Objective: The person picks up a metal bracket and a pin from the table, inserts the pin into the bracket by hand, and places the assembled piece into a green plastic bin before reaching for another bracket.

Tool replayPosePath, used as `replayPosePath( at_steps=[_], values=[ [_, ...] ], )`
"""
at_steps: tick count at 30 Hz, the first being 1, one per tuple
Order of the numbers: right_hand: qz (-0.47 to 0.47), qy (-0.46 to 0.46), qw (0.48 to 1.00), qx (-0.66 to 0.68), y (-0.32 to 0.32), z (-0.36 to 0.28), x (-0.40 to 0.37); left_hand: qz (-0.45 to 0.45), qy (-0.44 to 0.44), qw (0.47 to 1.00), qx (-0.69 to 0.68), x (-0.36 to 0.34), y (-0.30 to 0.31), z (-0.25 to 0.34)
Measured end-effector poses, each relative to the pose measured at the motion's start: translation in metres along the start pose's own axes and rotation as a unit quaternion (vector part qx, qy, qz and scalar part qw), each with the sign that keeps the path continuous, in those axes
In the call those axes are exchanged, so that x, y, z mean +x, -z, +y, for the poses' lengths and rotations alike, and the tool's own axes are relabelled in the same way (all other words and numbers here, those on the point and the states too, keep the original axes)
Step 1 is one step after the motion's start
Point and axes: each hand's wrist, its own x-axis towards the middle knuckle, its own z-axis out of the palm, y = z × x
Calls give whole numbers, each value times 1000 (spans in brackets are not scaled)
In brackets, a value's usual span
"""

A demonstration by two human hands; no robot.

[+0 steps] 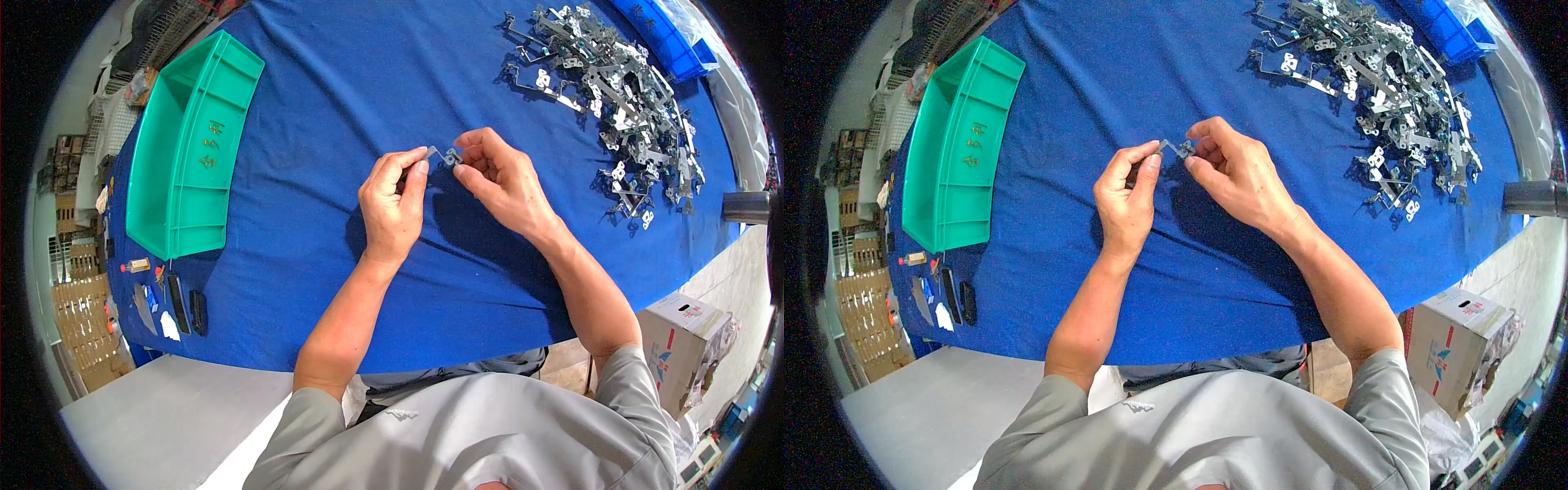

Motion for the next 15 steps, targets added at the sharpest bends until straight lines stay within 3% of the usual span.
replayPosePath(
  at_steps=[4, 8, 12, 15],
  values=[
    [3, 62, 995, -78, 2, 2, 1, 5, -46, 999, 7, 2, -2, 1],
    [61, 127, 987, -77, 2, 10, 4, -19, -14, 1000, 7, 0, -1, 2],
    [52, 13, 994, 93, 2, 3, 2, -14, 83, 995, -49, -2, -1, -2],
    [-5, -6, 998, 58, -1, 2, -2, -3, 107, 991, -84, -2, -2, -3]
  ],
)
